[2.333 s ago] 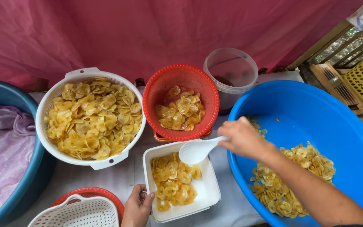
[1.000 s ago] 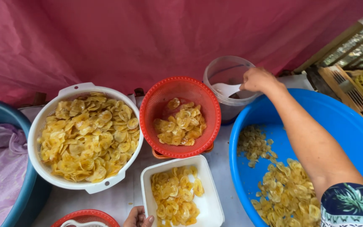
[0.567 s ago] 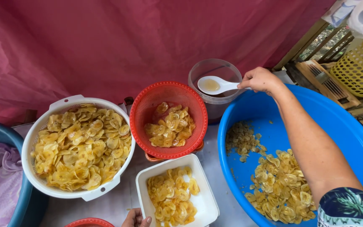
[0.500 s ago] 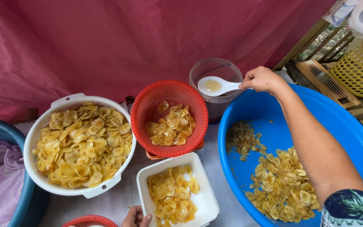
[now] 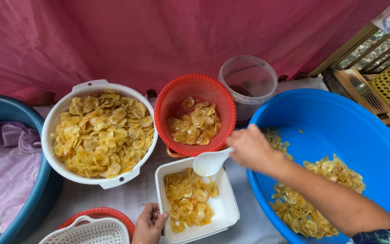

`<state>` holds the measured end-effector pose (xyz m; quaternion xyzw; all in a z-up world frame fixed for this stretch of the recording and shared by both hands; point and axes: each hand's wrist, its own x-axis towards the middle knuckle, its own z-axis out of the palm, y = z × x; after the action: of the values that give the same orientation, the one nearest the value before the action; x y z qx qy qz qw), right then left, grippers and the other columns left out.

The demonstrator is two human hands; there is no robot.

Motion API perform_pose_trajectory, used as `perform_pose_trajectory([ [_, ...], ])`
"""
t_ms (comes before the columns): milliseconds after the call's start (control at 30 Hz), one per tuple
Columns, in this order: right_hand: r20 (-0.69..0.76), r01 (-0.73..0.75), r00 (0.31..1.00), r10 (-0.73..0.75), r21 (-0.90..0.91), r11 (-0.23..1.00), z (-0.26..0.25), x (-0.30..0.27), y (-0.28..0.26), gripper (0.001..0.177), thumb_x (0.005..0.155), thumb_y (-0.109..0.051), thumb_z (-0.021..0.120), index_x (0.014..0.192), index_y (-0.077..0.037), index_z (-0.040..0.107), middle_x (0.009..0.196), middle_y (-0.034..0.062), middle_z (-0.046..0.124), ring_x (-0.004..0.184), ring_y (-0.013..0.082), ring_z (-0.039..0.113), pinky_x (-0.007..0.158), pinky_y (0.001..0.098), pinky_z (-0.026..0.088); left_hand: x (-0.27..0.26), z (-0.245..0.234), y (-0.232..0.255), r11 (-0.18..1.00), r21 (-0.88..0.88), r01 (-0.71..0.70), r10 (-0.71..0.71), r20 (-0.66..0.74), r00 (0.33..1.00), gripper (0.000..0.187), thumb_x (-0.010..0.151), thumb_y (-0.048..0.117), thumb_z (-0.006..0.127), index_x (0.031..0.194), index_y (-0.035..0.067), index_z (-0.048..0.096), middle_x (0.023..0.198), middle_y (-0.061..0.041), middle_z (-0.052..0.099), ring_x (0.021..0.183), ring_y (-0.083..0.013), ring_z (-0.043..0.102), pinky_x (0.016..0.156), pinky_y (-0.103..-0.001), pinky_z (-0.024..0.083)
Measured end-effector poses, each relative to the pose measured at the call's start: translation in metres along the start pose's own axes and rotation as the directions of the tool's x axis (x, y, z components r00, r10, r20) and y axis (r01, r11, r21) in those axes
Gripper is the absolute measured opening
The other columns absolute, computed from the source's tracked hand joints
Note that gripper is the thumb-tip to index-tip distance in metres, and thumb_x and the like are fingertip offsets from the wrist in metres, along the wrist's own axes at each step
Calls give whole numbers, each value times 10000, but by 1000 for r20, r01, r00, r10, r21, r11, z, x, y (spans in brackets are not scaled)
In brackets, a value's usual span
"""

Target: The person pours banana chips from a container into a white colander and then transfers more chips from a blue basin into a white container. They pour liquid from a box into the white container, mix the chips by hand, and then scoop the chips into the white container using a spoon.

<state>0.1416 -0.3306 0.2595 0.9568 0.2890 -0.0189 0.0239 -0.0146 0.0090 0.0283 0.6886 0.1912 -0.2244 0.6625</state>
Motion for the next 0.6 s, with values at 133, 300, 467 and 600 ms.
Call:
perform_pose_trajectory([
  [133,-167,95,979,-118,-142,985,5,0,-19,35,801,-149,711,820,-135,685,834,49,678,839,244,676,768,432,447,-3,1,3,997,4,-71,71,4,997,293,873,112,736,1102,-35,627,754,-43,572,625,-102,556,556,-283,512],
  [300,384,-313,901,204,247,917,-21,11,57,242,779,-315,784,903,-113,738,833,92,721,840,265,704,758,402,527,-4,1,5,999,-34,-12,13,19,1000,296,876,115,724,1119,-18,619,745,-53,582,624,-110,561,572,-285,504],
  [467,386,-463,875,291,494,736,-49,8,154,273,737,-314,797,882,-82,810,778,48,773,785,162,681,735,332,536,-1,0,2,999,-28,44,-43,23,999,289,886,117,726,1109,-28,612,729,-53,566,592,-105,528,562,-277,471],
  [600,173,-651,739,651,431,625,-65,9,217,328,818,-313,823,1008,-45,821,879,190,751,824,298,664,742,452,536,1,1,0,999,-32,31,-31,9,999,297,872,115,737,1102,-30,616,715,-43,559,583,-102,520,558,-270,456],
])
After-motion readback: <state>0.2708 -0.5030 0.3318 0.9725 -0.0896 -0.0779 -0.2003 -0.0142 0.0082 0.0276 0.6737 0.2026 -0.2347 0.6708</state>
